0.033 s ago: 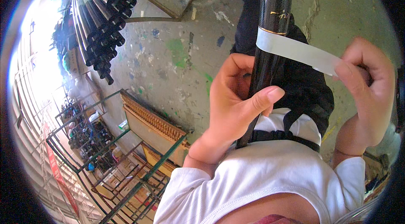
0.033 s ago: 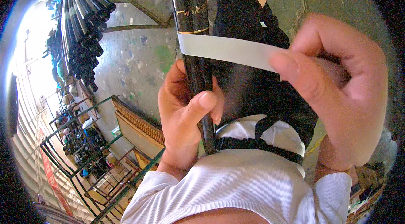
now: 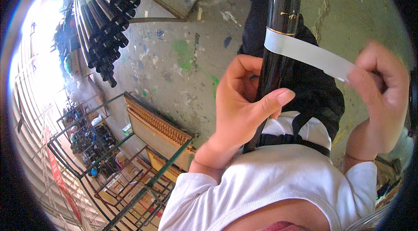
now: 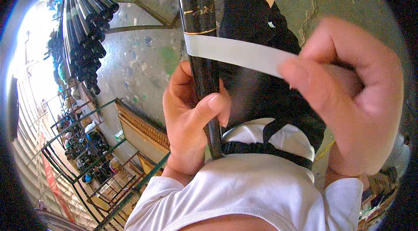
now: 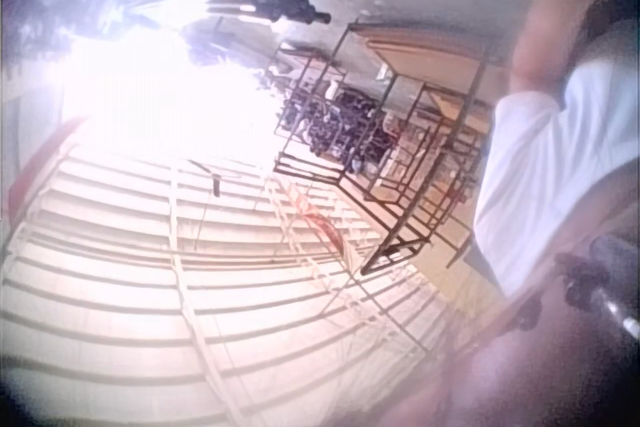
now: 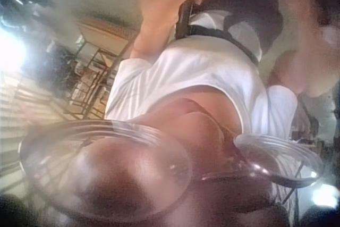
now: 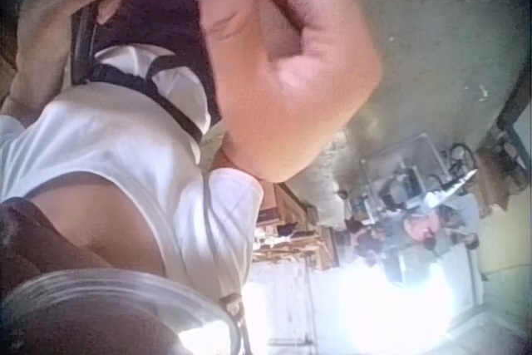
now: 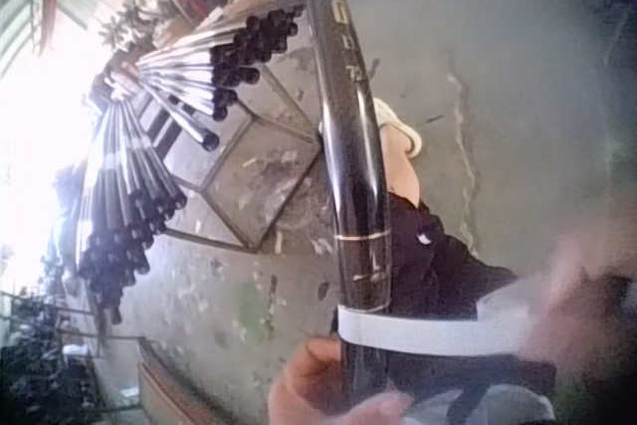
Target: The person wraps strips of white tape around one end of several black rods. They pick up a rod, apply the tape while rotating the rod with their hands, and then place the rod back into a stack.
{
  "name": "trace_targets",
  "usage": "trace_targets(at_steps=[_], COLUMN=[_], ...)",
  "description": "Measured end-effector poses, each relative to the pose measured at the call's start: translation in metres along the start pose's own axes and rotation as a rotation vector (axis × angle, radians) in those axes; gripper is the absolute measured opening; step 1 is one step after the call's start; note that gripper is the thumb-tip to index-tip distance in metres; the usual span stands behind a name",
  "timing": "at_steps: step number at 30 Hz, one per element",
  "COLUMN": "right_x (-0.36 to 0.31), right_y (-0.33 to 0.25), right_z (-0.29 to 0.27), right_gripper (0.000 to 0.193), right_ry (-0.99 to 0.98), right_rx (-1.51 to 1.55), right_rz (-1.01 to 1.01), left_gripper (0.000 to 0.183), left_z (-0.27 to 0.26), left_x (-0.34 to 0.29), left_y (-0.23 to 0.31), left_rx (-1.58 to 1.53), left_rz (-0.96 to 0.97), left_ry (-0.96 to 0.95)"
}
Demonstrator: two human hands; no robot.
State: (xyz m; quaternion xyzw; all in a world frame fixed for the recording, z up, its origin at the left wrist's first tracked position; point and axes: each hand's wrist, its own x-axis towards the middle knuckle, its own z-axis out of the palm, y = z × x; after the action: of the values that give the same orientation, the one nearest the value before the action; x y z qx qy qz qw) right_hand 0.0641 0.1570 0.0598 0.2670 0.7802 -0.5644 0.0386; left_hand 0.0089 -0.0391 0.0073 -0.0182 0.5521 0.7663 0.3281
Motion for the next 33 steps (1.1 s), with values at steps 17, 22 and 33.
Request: trace_targets(at_steps=[17,22,33], right_x=[0.015,0.018,0.02], right_y=[0.008,0.007,0.009], right_z=[0.011,0.01,0.02], right_gripper=[0.024,0.027,0.031], right_ry=[-0.043,-0.097,-0.105], right_rx=[0.042,0.078,0.189], right_rz=[-0.149,-0.116,-0.159], left_gripper=[0.053,0.039,0.057], left_z=[0.009,0.0,0.006], left_x=[-0.005,-0.007,0.0], left_y=[-0.002,-0.003,-0.008], left_rx=[0.082,-0.03,0.109], left_rz=[0.007,-0.01,0.065], left_ry=[0.098,-0.069,0.011])
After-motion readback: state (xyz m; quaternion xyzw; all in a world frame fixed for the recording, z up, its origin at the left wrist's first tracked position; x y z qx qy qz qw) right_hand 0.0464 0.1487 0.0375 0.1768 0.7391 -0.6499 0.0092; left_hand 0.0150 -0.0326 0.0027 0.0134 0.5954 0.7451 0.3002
